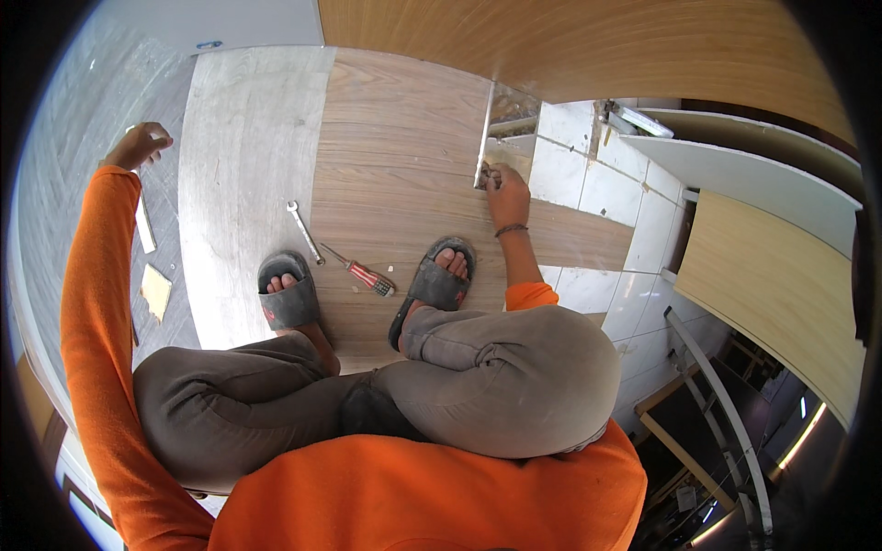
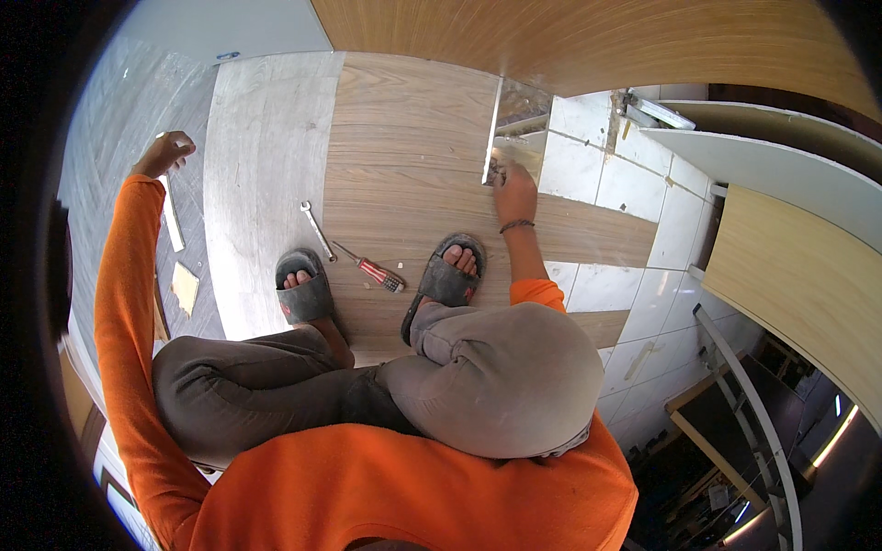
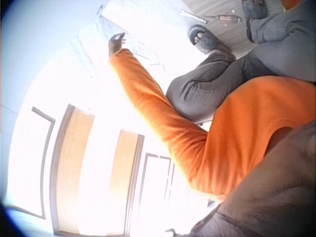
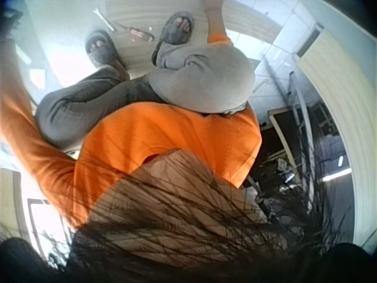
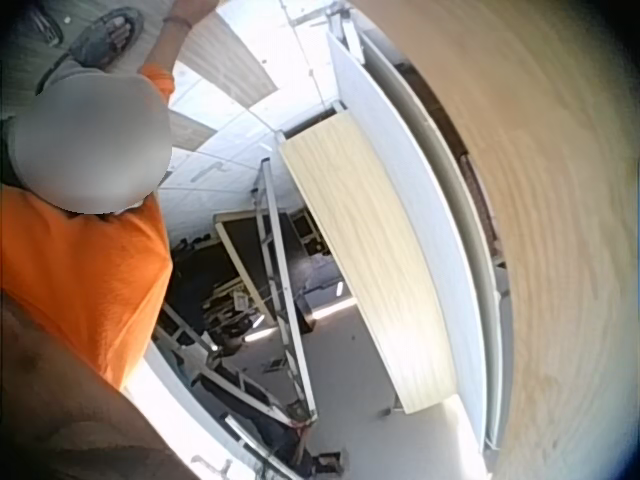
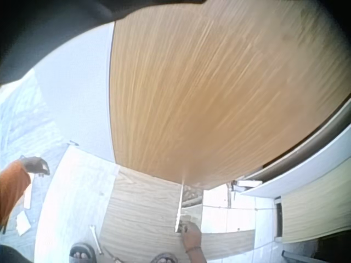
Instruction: The person sits on the floor and uses a screwdriver and a wrench to adjust a metal transition strip or bracket at the edge of a wooden floor. They repeatedly tighten and loosen screws to align the metal piece with the flooring.
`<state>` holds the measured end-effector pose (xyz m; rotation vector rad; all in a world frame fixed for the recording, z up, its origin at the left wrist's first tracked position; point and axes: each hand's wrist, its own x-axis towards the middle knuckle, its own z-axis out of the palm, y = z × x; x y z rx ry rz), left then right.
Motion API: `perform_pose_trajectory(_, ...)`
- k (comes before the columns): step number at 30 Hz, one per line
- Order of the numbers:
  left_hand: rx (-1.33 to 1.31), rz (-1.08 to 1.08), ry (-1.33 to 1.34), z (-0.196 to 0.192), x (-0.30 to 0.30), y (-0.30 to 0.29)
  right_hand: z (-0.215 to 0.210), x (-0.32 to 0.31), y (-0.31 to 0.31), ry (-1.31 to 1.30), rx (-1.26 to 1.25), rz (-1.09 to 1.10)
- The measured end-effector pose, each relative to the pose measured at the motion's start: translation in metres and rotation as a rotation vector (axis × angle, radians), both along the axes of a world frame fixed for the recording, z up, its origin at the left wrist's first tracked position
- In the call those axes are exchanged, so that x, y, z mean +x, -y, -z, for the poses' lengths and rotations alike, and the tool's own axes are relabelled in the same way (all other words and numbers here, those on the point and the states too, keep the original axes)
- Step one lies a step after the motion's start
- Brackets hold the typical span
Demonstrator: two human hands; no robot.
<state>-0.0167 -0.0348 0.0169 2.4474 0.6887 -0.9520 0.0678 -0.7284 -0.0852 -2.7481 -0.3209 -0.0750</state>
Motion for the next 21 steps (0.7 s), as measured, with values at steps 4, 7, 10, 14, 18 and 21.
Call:
perform_pose_trajectory(4,0.017,-0.012,0.004,-0.006,-0.008,-0.001,-0.015,-0.010,-0.016,-0.071,0.018,0.007)
perform_pose_trajectory(7,0.006,0.000,-0.023,-0.008,-0.002,0.004,-0.021,-0.015,-0.013,-0.090,0.040,0.059)
perform_pose_trajectory(10,0.018,-0.009,-0.034,-0.010,0.001,0.008,-0.018,-0.015,-0.008,-0.078,0.055,0.083)
perform_pose_trajectory(14,0.022,0.000,-0.032,0.001,-0.001,0.000,-0.017,-0.014,-0.007,-0.018,0.083,0.045)
perform_pose_trajectory(18,-0.001,0.006,-0.007,0.008,-0.002,-0.007,-0.023,-0.009,-0.006,-0.072,0.063,0.040)
perform_pose_trajectory(21,-0.002,0.005,-0.007,0.011,-0.001,-0.005,-0.027,-0.009,-0.004,-0.080,0.052,0.033)
